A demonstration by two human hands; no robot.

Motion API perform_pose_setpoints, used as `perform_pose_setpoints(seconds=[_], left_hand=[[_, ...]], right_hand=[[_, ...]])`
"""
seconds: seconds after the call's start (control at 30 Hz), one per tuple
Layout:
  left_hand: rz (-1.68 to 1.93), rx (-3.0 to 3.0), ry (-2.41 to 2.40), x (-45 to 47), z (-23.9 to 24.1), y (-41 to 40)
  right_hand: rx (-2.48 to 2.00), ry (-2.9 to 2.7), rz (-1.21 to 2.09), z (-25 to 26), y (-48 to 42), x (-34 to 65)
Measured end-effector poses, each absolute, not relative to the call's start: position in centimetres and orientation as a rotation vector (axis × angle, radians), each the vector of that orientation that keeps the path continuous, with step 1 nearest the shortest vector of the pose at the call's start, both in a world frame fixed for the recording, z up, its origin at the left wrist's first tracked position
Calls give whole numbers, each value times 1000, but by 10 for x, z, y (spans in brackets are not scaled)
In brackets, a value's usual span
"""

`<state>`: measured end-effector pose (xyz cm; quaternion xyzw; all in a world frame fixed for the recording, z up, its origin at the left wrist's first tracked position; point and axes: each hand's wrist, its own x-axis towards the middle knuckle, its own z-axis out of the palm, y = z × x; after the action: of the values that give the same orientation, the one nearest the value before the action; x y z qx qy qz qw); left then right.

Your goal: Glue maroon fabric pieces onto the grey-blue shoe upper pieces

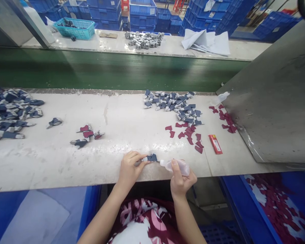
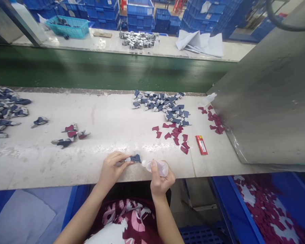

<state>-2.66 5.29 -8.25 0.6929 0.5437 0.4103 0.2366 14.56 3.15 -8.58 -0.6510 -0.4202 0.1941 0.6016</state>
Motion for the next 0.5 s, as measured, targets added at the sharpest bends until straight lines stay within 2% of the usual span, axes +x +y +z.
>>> perform_pose_setpoints(seconds=[0.5], left_hand=[[1143, 1904, 1493, -25, -82, 53]], right_hand=[[-1485, -1068, 255, -80, 32, 152]])
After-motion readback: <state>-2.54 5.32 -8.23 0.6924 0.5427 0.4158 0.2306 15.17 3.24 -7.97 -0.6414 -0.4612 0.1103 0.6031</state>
